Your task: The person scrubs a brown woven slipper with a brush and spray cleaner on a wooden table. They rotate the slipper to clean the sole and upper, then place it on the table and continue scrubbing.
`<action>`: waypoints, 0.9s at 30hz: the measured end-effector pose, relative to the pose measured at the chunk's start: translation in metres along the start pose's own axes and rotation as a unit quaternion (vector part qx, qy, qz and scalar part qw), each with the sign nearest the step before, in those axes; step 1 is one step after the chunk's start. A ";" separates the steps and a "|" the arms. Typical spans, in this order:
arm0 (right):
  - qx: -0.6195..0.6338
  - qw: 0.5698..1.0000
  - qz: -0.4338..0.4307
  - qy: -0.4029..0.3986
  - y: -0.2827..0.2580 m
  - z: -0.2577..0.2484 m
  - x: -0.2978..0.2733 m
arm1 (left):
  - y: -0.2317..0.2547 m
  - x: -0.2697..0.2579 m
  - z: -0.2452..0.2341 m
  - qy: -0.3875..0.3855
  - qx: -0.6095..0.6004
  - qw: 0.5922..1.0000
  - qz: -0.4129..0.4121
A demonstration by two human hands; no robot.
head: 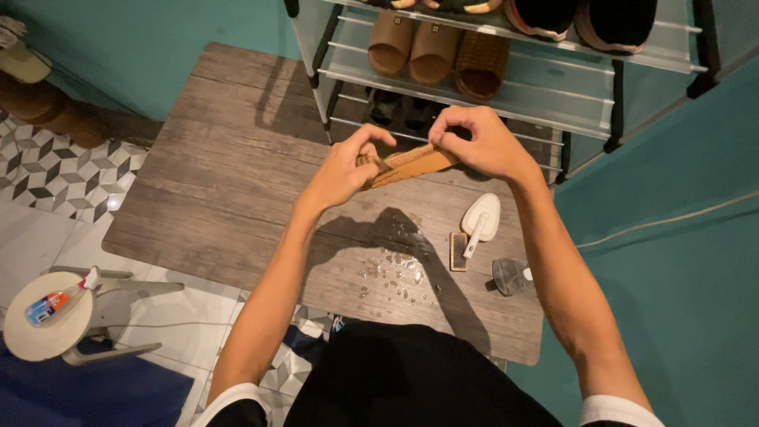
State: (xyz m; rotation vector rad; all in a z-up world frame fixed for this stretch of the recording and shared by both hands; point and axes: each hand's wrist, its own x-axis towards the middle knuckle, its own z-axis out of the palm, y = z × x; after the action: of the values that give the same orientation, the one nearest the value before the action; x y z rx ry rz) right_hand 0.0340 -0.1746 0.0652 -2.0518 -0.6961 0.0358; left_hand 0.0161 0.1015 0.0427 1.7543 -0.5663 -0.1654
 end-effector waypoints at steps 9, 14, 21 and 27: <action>0.129 0.990 0.046 -0.024 -0.018 -0.031 -0.007 | 0.007 0.003 0.000 -0.105 0.022 0.994 0.005; 0.180 0.982 0.055 0.010 -0.034 -0.038 -0.020 | 0.008 0.005 -0.007 -0.120 0.010 0.993 -0.004; 0.155 0.986 0.054 0.008 -0.039 -0.046 -0.025 | 0.008 0.006 -0.018 -0.128 -0.009 0.992 -0.016; 0.159 0.985 0.057 -0.020 -0.053 -0.047 -0.025 | -0.002 0.005 -0.024 -0.122 -0.021 0.992 0.006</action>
State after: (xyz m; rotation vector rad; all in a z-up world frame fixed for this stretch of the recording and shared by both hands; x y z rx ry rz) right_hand 0.0020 -0.2020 0.1275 -1.7833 -0.5577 0.2404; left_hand 0.0303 0.1207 0.0476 1.7001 -0.7442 -0.3856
